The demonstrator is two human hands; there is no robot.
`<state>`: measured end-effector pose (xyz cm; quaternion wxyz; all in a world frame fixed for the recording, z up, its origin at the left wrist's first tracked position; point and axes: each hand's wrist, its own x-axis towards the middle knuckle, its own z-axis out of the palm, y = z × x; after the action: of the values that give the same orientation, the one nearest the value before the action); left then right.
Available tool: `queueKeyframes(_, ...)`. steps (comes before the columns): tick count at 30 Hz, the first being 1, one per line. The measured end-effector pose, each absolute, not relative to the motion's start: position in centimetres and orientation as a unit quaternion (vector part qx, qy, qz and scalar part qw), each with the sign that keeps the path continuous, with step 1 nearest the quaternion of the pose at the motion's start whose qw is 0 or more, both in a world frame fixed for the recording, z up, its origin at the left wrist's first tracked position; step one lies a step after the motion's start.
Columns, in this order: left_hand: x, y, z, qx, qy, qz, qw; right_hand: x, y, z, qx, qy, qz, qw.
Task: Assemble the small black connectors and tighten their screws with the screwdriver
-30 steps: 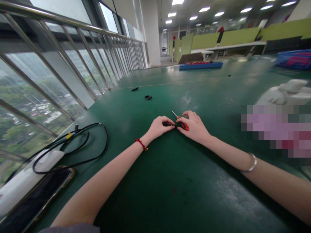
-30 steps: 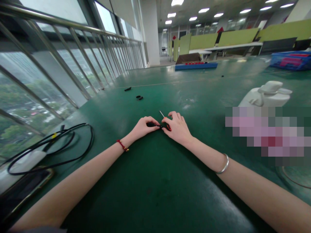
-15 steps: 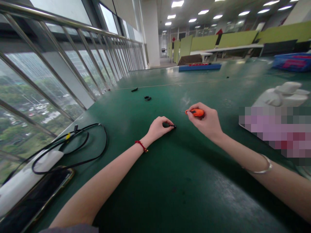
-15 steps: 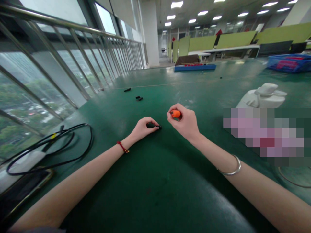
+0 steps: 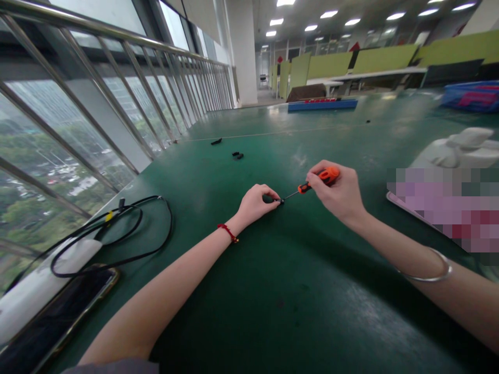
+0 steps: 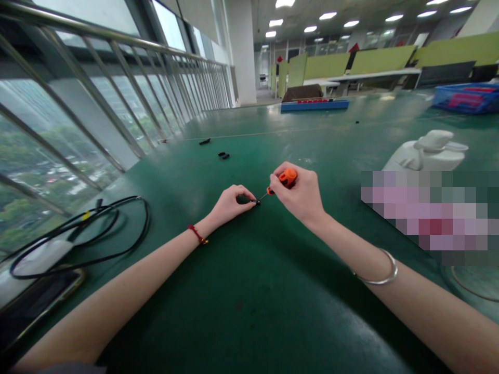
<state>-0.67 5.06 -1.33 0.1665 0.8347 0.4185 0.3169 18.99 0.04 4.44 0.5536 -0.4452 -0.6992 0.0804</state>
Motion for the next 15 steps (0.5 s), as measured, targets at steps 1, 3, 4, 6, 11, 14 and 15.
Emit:
queueKeyframes(1,-0.64,5.01,-1.26,0.835,0.419,0.317,0.166,18.97,0.07,4.36,-0.446,-0.700,0.082,0.552)
queueKeyframes(3,-0.61,4.94,-1.16,0.834,0.422,0.314,0.165,18.95,0.15,4.21,-0.446,-0.703,0.084,0.548)
queueKeyframes(4,-0.60,4.92,-1.14,0.834,0.424,0.313,0.165,18.95,0.18,4.15,-0.445,-0.704,0.084,0.547)
queueKeyframes(6,-0.60,4.91,-1.16,0.833,0.424,0.315,0.164,18.94,0.22,4.06,-0.444,-0.706,0.083,0.545)
queueKeyframes(11,-0.66,5.05,-1.40,0.832,0.421,0.321,0.165,18.88,0.11,4.07,-0.440,-0.705,0.079,0.550)
queueKeyframes(14,-0.67,5.13,-1.48,0.833,0.422,0.318,0.163,18.81,-0.01,4.15,-0.441,-0.705,0.084,0.549)
queueKeyframes(15,-0.67,5.15,-1.48,0.834,0.422,0.316,0.163,18.79,-0.04,4.17,-0.442,-0.705,0.085,0.548)
